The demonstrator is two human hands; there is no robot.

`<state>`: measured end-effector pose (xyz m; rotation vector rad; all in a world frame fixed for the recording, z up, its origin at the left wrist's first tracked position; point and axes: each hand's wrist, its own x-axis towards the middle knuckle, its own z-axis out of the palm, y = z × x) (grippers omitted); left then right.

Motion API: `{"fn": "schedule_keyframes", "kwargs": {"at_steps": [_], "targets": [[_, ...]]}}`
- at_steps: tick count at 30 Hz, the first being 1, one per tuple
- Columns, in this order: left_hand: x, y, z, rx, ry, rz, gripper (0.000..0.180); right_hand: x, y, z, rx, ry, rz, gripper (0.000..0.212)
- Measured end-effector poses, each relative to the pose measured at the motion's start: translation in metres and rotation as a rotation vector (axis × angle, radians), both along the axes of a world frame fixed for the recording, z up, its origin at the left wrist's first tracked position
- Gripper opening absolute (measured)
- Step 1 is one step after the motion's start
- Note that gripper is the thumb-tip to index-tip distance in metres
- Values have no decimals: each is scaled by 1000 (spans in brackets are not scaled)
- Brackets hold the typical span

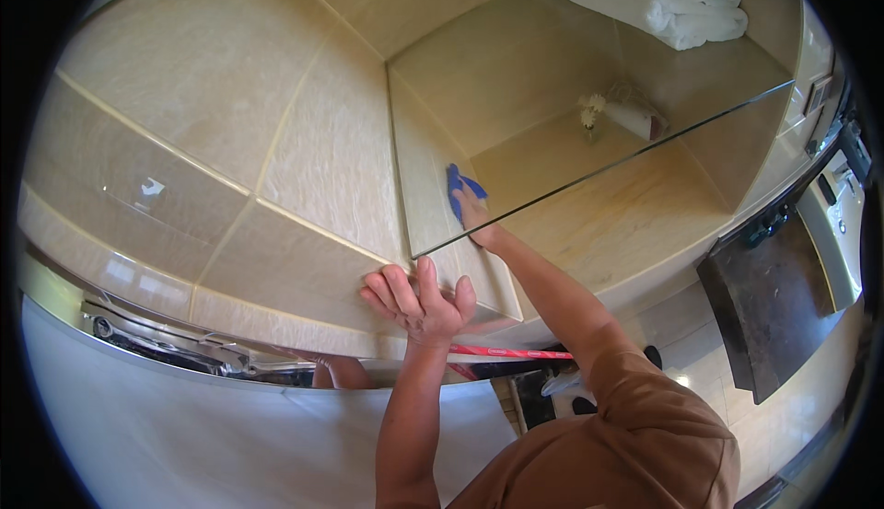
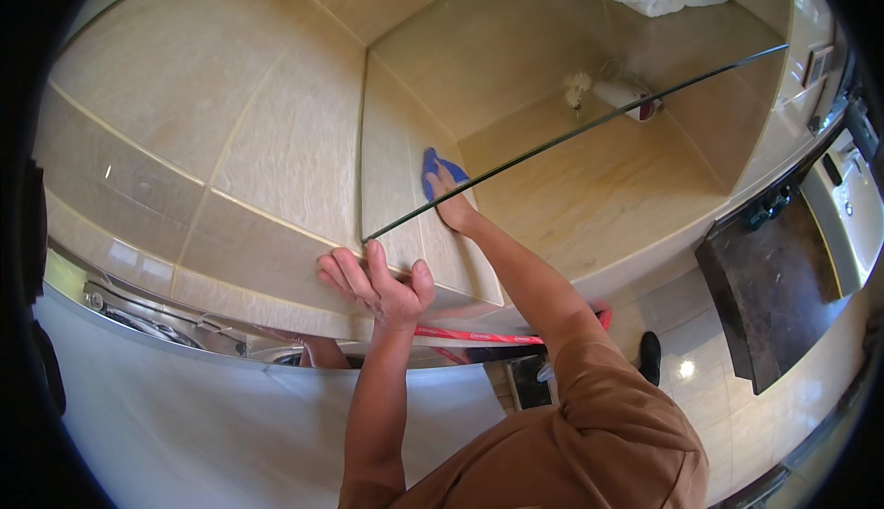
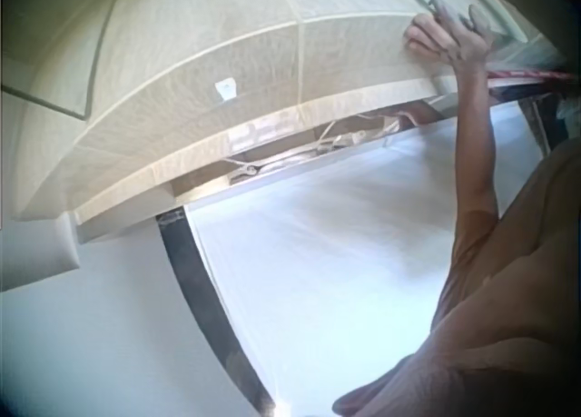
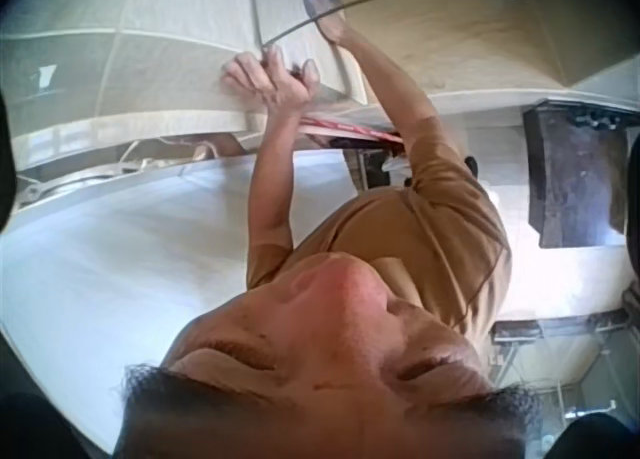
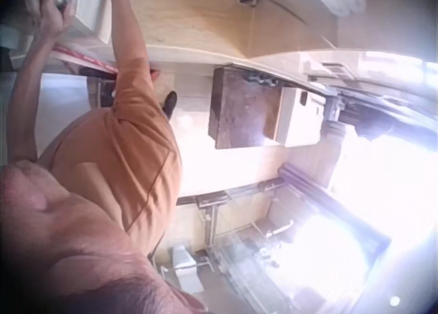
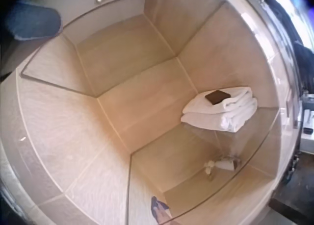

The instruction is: The person cleans a bathroom using a blue cloth and a pink squeegee. They wipe the sink basin, the countertop, and the glass shower door, moving between different surfaces to remove dirt and water.

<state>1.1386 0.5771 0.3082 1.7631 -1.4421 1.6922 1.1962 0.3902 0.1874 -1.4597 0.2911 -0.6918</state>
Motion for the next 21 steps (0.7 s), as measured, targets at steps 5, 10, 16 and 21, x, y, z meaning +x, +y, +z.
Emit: {"fn": "schedule_keyframes", "kwargs": {"at_steps": [5,10,16,21], "targets": [[1,-7,-1,-13,19,-31,62,-33,28,-89,100,151,-47,76],[1,-2,1,25,-2,14,68,-101,93,-94,206,141,-68,69],[1,-1,2,17,-4,22,69,-161,130,-10,19,-125,-75,58],[2,-7,3,1,-7,-7,67,-104,81,-26,-7,-155,-81,59]]}}
